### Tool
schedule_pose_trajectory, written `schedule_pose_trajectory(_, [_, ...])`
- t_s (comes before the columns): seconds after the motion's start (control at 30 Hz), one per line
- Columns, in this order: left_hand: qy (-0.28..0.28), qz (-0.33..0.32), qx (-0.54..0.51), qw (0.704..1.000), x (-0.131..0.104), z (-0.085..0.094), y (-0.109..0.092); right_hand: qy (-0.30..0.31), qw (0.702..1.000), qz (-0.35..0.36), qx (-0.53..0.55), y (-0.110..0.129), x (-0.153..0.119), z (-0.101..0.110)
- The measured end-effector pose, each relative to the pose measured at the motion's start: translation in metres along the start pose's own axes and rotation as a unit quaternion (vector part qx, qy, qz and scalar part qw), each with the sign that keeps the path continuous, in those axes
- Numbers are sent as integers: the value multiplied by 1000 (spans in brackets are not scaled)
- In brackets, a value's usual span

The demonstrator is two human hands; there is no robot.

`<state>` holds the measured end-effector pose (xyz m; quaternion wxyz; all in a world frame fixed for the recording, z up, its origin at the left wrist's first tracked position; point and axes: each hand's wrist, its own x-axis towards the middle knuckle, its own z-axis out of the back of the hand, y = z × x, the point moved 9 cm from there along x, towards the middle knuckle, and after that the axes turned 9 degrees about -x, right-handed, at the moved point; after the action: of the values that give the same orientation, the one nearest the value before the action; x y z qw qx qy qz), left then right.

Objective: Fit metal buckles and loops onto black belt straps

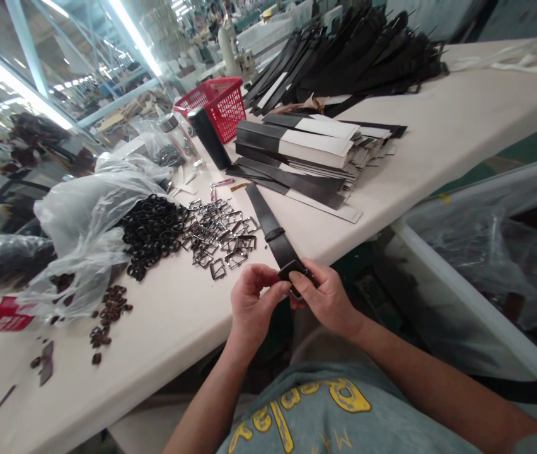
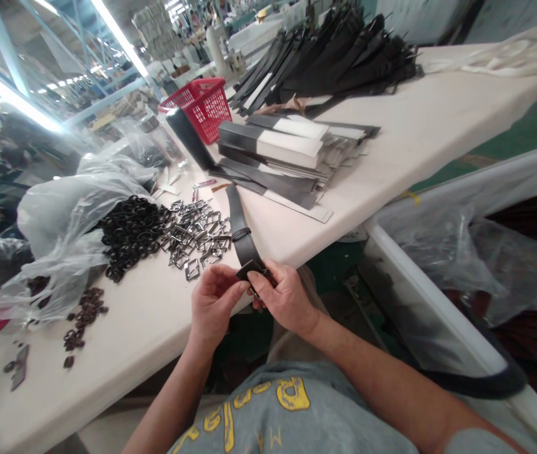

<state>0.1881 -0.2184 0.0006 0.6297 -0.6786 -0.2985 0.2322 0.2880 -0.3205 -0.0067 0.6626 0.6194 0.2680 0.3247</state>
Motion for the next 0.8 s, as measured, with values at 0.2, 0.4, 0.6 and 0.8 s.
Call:
schedule_pose_trajectory(0.2, [-38, 125, -198, 971, 18, -4, 10, 27, 998, 50, -21, 14, -9, -2])
schedule_pose_trajectory(0.4, [-34, 199, -301, 932, 30, -18, 0, 50, 986, 101, -120, 18, -13, -8])
schedule_pose_trajectory(0.6, [-10, 195, -276, 941, 8, -25, 7, 55, 995, 40, -76, 4, -12, -11])
schedule_pose_trajectory(0.8, [58, 213, -257, 941, -13, -34, 13, 68, 996, -49, 19, -5, -13, -16])
